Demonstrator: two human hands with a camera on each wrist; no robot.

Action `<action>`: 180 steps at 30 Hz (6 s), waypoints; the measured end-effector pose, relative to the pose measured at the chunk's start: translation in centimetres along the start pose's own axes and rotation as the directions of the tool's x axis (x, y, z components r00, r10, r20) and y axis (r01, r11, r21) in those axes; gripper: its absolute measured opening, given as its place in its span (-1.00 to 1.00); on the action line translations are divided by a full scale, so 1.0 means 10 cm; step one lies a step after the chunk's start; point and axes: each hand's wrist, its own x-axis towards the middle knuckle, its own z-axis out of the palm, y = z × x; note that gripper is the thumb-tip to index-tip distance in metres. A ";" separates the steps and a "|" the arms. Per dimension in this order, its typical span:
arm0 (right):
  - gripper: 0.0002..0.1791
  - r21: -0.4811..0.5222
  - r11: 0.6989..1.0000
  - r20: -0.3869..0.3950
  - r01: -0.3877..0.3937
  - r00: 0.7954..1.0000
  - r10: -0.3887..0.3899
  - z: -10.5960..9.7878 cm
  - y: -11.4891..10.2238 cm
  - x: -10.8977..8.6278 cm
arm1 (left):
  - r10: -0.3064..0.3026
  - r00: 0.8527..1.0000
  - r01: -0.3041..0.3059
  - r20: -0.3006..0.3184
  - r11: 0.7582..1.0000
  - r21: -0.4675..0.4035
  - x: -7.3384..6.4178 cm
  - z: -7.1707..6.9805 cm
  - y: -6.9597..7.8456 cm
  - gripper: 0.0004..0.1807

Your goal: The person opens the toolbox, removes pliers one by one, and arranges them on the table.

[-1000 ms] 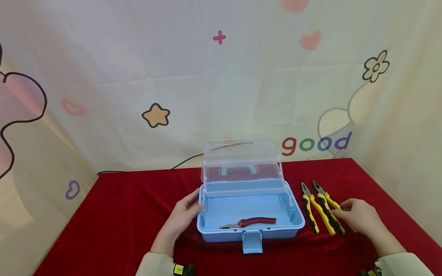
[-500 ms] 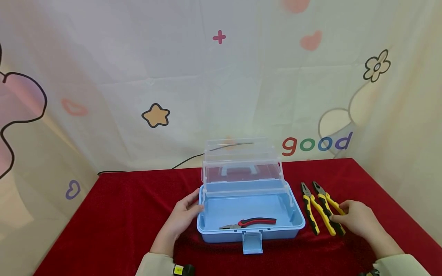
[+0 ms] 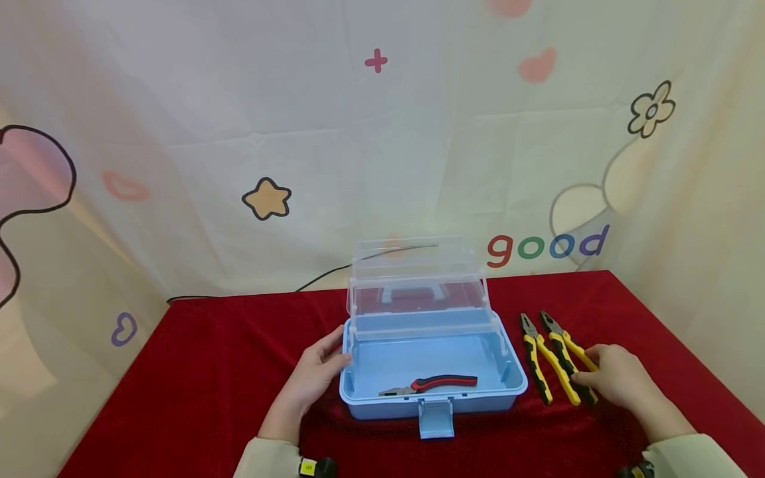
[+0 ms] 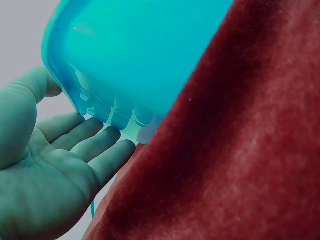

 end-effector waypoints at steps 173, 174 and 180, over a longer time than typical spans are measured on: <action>-0.48 0.162 0.847 0.149 0.507 0.836 -0.529 0.37 -1.48 -0.09 | -0.025 1.000 0.025 0.003 0.999 -0.028 0.00 -0.01 0.03 -0.37; -0.48 0.160 0.849 0.154 0.504 0.837 -0.526 0.38 -1.48 -0.09 | -0.025 1.000 0.025 0.003 0.999 -0.028 0.00 -0.01 0.03 -0.37; -0.48 0.150 0.859 0.183 0.490 0.840 -0.511 0.40 -1.54 -0.07 | -0.025 1.000 0.025 0.003 0.999 -0.029 0.00 -0.01 0.02 -0.37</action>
